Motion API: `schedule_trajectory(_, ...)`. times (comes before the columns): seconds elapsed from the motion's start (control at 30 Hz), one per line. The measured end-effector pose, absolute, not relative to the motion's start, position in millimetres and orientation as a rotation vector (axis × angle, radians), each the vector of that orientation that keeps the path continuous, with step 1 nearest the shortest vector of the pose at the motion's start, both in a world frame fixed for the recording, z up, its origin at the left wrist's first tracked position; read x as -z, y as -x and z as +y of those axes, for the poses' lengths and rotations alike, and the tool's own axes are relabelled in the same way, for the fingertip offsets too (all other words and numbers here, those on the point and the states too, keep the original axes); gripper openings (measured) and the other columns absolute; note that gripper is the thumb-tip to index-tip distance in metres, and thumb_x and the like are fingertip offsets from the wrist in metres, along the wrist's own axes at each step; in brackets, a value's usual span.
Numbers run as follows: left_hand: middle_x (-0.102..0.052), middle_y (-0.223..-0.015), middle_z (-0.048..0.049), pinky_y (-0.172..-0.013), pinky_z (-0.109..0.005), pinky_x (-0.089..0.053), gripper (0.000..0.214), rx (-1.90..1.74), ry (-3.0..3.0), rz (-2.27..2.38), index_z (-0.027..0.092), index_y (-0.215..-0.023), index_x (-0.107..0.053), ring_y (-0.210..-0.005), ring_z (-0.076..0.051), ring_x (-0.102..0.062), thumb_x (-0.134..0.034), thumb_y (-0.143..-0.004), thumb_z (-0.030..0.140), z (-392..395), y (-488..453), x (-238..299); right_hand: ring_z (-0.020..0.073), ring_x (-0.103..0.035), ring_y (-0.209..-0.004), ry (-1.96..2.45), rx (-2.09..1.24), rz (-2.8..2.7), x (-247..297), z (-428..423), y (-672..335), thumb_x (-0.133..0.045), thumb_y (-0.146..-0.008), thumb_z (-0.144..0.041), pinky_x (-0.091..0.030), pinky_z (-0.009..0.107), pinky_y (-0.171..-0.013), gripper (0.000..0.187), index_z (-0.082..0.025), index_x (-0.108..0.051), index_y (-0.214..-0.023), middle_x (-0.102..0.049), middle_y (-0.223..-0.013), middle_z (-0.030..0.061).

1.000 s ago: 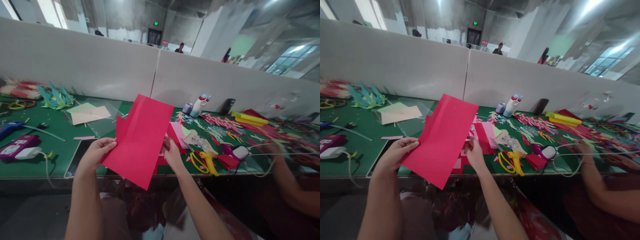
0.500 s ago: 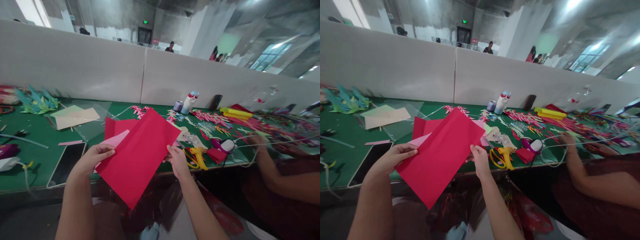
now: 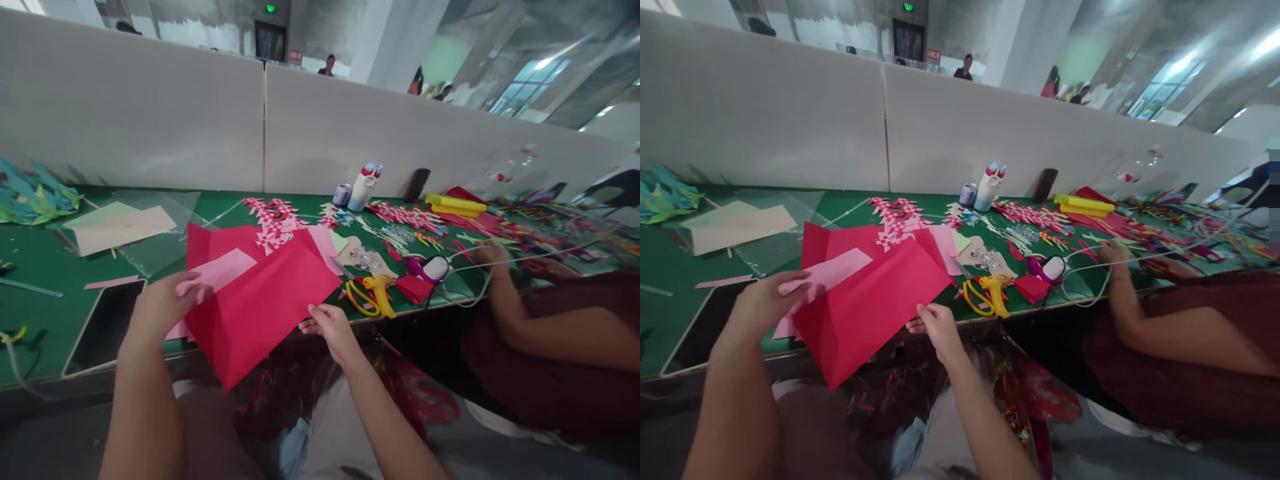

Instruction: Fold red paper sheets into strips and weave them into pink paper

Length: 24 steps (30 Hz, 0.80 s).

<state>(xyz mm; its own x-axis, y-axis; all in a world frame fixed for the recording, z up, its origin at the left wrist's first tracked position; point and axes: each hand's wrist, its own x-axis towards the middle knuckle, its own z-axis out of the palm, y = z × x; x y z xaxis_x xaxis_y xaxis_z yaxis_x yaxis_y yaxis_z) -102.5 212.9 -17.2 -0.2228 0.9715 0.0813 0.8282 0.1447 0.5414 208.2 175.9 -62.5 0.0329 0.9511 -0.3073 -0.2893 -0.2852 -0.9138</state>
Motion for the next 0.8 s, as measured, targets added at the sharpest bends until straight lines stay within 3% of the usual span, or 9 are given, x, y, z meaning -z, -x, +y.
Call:
schedule_trajectory(0.07,-0.071,-0.107,-0.0131,-0.078,-0.042,-0.047,0.040,-0.618,-1.956,2.243,0.018,-0.112,-0.068,-0.095,-0.035,-0.064,-0.055,-0.082,0.042,201,97,10,0.0149,-0.067,-0.053,1.205,-1.520,-0.719,69,171,-206,-0.080,-0.056,-0.052,-0.054,0.022,-0.054,0.046,-0.012,-0.057,-0.063,-0.065,-0.054,0.0043)
schedule_trajectory(0.2,-0.072,-0.103,-0.0088,-0.070,-0.035,-0.048,0.031,-0.759,-2.150,2.172,0.021,-0.104,-0.069,-0.088,-0.029,-0.065,-0.049,-0.088,0.037,166,80,21,0.0165,-0.069,-0.058,1.154,-1.597,-0.646,76,162,-202,-0.081,-0.055,-0.052,-0.056,0.023,-0.058,0.048,-0.012,-0.058,-0.066,-0.068,-0.060,0.0059)
schedule_trajectory(0.27,-0.073,-0.095,-0.0089,-0.076,-0.034,-0.048,0.027,-0.942,-2.332,1.981,0.019,-0.097,-0.070,-0.088,-0.026,-0.065,-0.049,-0.088,0.034,148,66,35,0.0165,-0.070,-0.060,1.147,-1.623,-0.633,77,158,-200,-0.081,-0.057,-0.053,-0.057,0.024,-0.059,0.048,-0.011,-0.061,-0.069,-0.069,-0.064,0.0071)
schedule_trajectory(0.43,-0.073,-0.096,-0.0091,-0.088,-0.038,-0.045,0.025,-0.832,-2.547,1.708,0.017,-0.098,-0.070,-0.093,-0.025,-0.061,-0.053,-0.089,0.034,117,31,65,0.0169,-0.070,-0.061,1.146,-1.655,-0.635,82,150,-195,-0.080,-0.059,-0.054,-0.058,0.024,-0.060,0.049,-0.010,-0.063,-0.071,-0.069,-0.064,0.0073)
schedule_trajectory(0.63,-0.069,-0.108,-0.0103,-0.089,-0.042,-0.044,0.024,-0.745,-2.587,1.850,0.019,-0.106,-0.066,-0.101,-0.028,-0.058,-0.060,-0.085,0.030,97,16,77,0.0166,-0.069,-0.057,1.155,-1.681,-0.623,85,148,-193,-0.080,-0.059,-0.052,-0.057,0.024,-0.056,0.046,-0.011,-0.062,-0.069,-0.067,-0.062,0.0048)
schedule_trajectory(0.7,-0.070,-0.102,-0.0103,-0.087,-0.039,-0.044,0.018,-0.848,-2.500,1.974,0.019,-0.096,-0.067,-0.095,-0.026,-0.059,-0.056,-0.087,0.031,90,17,75,0.0162,-0.069,-0.056,1.173,-1.665,-0.635,86,148,-193,-0.080,-0.060,-0.052,-0.057,0.023,-0.054,0.045,-0.011,-0.060,-0.068,-0.065,-0.060,0.0038)
schedule_trajectory(0.8,-0.067,-0.084,-0.0105,-0.073,-0.036,-0.045,0.026,-0.896,-2.017,2.404,0.017,-0.088,-0.062,-0.079,-0.025,-0.060,-0.048,-0.089,0.039,81,27,72,0.0160,-0.067,-0.052,1.229,-1.612,-0.693,90,149,-192,-0.078,-0.061,-0.053,-0.056,0.023,-0.051,0.046,-0.013,-0.058,-0.065,-0.063,-0.057,0.0023)
